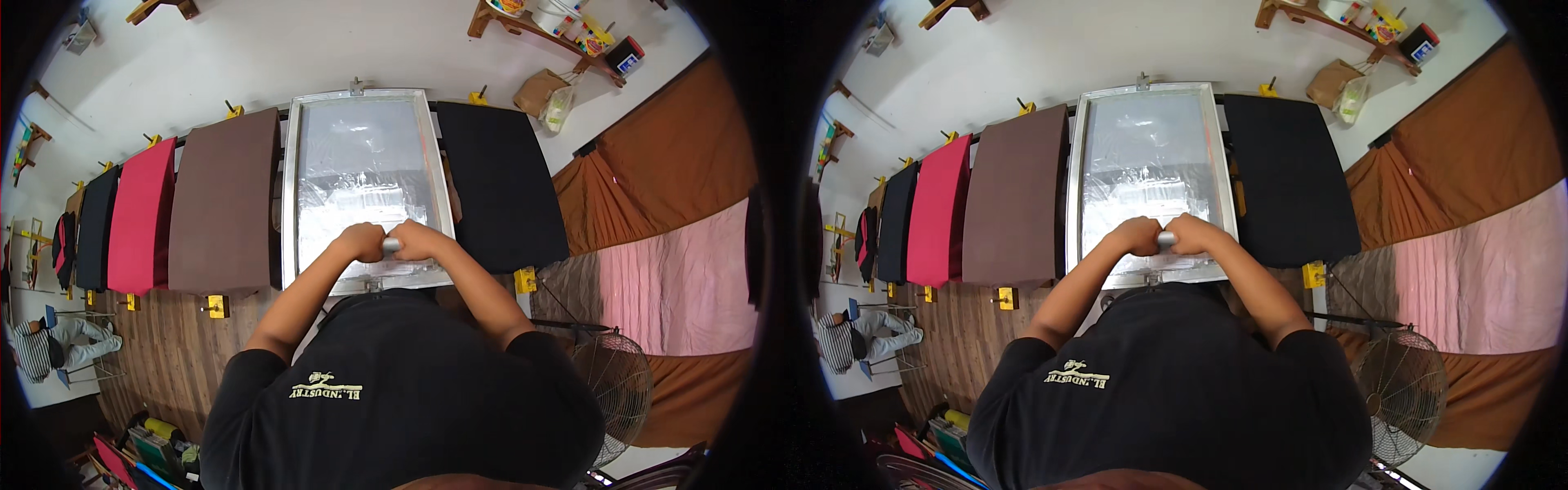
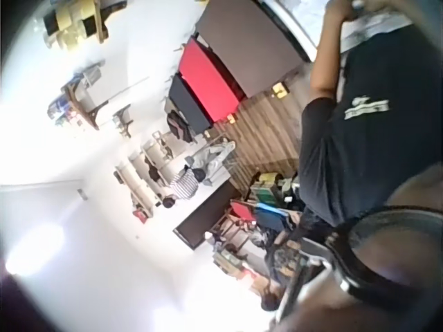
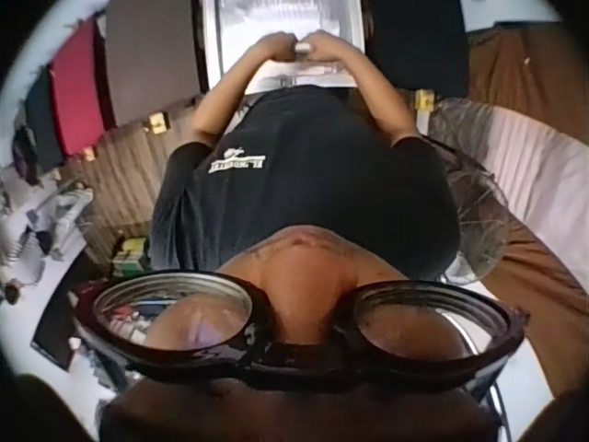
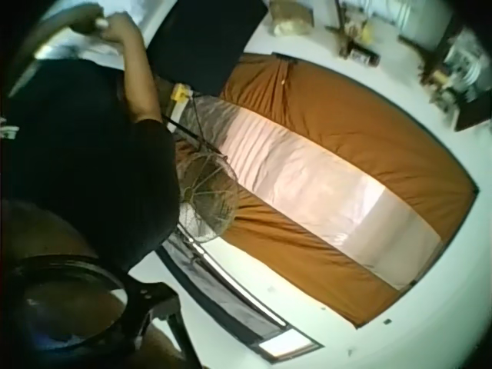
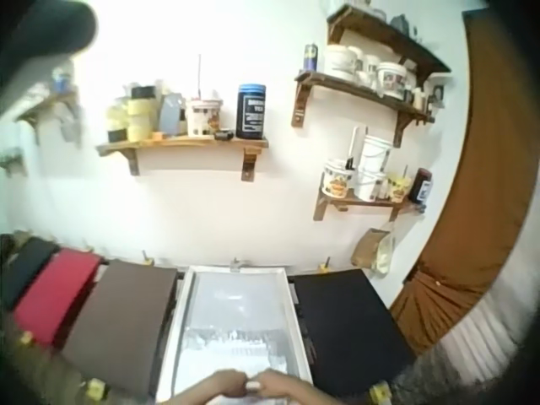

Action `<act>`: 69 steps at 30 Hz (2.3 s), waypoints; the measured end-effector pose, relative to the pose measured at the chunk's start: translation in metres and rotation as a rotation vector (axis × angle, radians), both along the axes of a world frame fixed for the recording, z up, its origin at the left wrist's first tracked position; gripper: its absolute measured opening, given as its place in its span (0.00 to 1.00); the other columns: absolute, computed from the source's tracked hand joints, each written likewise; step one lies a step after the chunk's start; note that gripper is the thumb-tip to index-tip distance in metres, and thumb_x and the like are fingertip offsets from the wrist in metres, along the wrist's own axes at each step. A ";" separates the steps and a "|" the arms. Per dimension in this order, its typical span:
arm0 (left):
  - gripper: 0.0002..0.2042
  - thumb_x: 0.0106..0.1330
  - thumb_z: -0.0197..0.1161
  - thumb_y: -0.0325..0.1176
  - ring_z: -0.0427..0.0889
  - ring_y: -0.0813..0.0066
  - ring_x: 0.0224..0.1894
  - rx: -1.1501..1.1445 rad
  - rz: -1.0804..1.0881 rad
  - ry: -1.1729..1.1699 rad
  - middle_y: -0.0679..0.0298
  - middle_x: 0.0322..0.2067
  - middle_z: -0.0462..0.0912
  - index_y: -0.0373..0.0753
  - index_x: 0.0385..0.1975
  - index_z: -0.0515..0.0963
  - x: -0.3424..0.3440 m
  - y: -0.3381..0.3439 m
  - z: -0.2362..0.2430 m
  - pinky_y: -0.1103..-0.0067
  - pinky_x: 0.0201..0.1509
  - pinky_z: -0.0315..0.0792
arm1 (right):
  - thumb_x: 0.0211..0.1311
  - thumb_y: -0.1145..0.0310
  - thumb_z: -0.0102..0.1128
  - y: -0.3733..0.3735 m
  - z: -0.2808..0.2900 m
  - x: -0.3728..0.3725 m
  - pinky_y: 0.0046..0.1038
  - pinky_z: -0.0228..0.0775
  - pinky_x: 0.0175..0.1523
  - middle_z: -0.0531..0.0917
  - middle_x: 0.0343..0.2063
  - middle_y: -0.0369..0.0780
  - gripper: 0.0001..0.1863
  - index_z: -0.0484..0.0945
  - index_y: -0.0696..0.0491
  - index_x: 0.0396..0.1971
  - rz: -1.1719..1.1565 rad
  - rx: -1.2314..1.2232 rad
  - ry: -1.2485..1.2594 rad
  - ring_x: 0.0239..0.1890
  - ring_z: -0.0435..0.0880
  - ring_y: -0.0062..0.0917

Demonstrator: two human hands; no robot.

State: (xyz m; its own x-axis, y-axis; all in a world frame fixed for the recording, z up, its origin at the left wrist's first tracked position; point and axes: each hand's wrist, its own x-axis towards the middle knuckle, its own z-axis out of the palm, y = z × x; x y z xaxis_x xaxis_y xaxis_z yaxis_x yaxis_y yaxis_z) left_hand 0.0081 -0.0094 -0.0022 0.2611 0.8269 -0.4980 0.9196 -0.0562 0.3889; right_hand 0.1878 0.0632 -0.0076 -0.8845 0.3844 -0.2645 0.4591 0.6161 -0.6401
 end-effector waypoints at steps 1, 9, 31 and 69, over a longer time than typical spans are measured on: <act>0.10 0.54 0.64 0.33 0.88 0.52 0.41 0.100 0.045 0.042 0.48 0.35 0.88 0.37 0.32 0.86 0.001 0.004 0.000 0.63 0.46 0.82 | 0.43 0.68 0.66 0.002 -0.001 0.000 0.43 0.79 0.46 0.87 0.31 0.51 0.12 0.84 0.56 0.30 -0.035 0.041 0.015 0.37 0.86 0.49; 0.09 0.51 0.64 0.28 0.86 0.53 0.32 0.621 0.023 0.066 0.48 0.34 0.82 0.36 0.32 0.84 0.020 -0.049 -0.040 0.64 0.38 0.81 | 0.48 0.77 0.63 -0.053 -0.047 0.020 0.43 0.76 0.53 0.81 0.42 0.46 0.17 0.76 0.56 0.41 -0.201 0.400 0.205 0.50 0.79 0.44; 0.09 0.46 0.63 0.35 0.88 0.51 0.36 0.324 0.109 0.047 0.52 0.31 0.88 0.43 0.25 0.87 -0.031 0.053 -0.017 0.64 0.44 0.83 | 0.46 0.70 0.65 0.054 -0.015 -0.034 0.43 0.78 0.48 0.86 0.32 0.50 0.09 0.83 0.56 0.29 -0.105 0.258 0.054 0.39 0.85 0.48; 0.09 0.49 0.67 0.36 0.87 0.48 0.36 0.168 0.007 -0.052 0.49 0.30 0.87 0.43 0.28 0.87 0.000 -0.028 -0.007 0.60 0.45 0.81 | 0.50 0.70 0.68 -0.030 -0.009 0.015 0.44 0.77 0.44 0.84 0.29 0.53 0.10 0.82 0.58 0.32 -0.012 0.123 0.111 0.36 0.86 0.50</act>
State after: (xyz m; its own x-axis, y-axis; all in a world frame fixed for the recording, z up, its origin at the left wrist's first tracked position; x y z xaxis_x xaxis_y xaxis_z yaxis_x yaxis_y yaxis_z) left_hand 0.0082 -0.0372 -0.0096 0.2767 0.8994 -0.3384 0.8991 -0.1180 0.4214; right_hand 0.2029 0.0334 -0.0163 -0.9008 0.4184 -0.1161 0.3977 0.6878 -0.6072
